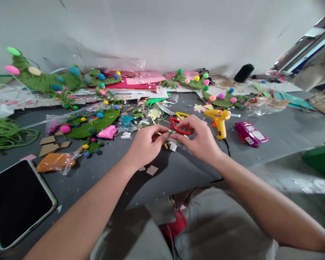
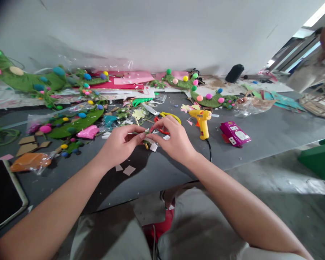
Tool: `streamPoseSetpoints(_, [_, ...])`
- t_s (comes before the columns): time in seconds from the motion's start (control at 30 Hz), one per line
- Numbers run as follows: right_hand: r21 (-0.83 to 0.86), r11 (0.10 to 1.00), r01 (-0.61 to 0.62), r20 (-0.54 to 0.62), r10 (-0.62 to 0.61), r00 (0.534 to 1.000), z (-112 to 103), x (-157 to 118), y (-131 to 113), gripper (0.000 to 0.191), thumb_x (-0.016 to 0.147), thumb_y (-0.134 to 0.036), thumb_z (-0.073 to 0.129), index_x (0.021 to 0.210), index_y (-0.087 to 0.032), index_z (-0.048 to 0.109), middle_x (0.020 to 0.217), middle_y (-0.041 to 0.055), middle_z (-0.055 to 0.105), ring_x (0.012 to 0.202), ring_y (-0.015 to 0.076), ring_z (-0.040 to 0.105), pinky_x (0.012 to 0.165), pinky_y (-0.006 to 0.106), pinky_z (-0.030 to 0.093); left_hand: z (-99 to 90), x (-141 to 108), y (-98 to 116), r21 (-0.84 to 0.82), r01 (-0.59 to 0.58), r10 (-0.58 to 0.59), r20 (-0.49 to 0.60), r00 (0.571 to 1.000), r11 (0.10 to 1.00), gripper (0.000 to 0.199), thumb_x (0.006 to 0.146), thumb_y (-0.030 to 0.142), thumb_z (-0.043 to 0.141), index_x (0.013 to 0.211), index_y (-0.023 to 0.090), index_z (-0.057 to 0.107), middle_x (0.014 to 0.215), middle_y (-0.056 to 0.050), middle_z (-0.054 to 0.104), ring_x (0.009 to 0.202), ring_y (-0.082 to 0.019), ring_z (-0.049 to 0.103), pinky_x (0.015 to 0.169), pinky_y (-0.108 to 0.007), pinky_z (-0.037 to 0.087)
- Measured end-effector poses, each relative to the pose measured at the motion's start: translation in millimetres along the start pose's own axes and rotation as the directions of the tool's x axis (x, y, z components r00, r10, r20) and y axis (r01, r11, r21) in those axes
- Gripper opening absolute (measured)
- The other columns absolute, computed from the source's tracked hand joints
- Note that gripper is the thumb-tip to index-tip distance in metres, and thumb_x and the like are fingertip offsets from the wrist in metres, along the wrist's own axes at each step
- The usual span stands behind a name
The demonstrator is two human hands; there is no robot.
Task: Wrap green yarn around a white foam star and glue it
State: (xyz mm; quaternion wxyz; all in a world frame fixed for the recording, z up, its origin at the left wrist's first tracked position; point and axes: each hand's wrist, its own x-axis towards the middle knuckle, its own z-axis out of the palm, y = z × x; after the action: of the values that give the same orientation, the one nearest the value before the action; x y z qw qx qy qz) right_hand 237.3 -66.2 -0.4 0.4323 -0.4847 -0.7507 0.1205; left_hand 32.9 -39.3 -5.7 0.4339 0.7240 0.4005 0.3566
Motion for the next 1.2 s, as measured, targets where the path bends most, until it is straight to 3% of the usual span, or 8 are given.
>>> streamPoseSetpoints(0.57, [0.165,0.958,-0.233,0.028,0.232,0.972,-9,-1,1,0.019,0.089,-0.036,0.077,0.095,-0.02,0.07,0.087,-0.0003,0.07,0.073,0.0119,0.057,0.067,0.028,0.045,-1.5,0,4,0.012,0.043,-0.043,0.003,0.999,0.999,0.021,0.094,0.036,0.068,0.102,0.018,0.076,0.094,-0.005,0.077,0.078,-0.021,0.074,0.071,-0.032,0.054])
streamPoseSetpoints(0.8, [0.139,0.988,-0.069,0.095,0.056,0.994,-2,-2,-1,0.018,0.086,-0.032,0.081,0.101,-0.022,0.075,0.097,0.0023,0.069,0.086,0.0145,0.06,0.073,0.029,0.049,0.7,0,1,-0.066,0.054,-0.051,0.045,0.998,0.996,0.026,0.092,0.039,0.069,0.105,0.018,0.077,0.1,-0.008,0.077,0.085,-0.024,0.075,0.079,-0.036,0.06])
streamPoseSetpoints(0.93, [0.132,0.99,0.046,0.065,-0.055,0.996,0,-2,0,0.019,0.09,-0.029,0.077,0.108,-0.025,0.079,0.1,0.0042,0.065,0.092,0.0166,0.063,0.08,0.033,0.054,0.0,1,1,-0.163,0.116,-0.105,0.073,0.992,0.98,0.029,0.089,0.041,0.073,0.104,0.017,0.078,0.096,-0.007,0.075,0.082,-0.022,0.073,0.077,-0.036,0.063])
streamPoseSetpoints(1.2, [-0.059,0.978,0.202,0.081,-0.197,0.977,-5,-5,3,0.024,0.096,-0.035,0.069,0.117,-0.028,0.078,0.099,0.0071,0.064,0.092,0.0191,0.062,0.079,0.037,0.055,-0.7,2,1,-0.292,0.196,-0.174,0.1,0.98,0.936,0.032,0.084,0.044,0.077,0.099,0.016,0.079,0.095,-0.007,0.076,0.08,-0.019,0.071,0.077,-0.035,0.064])
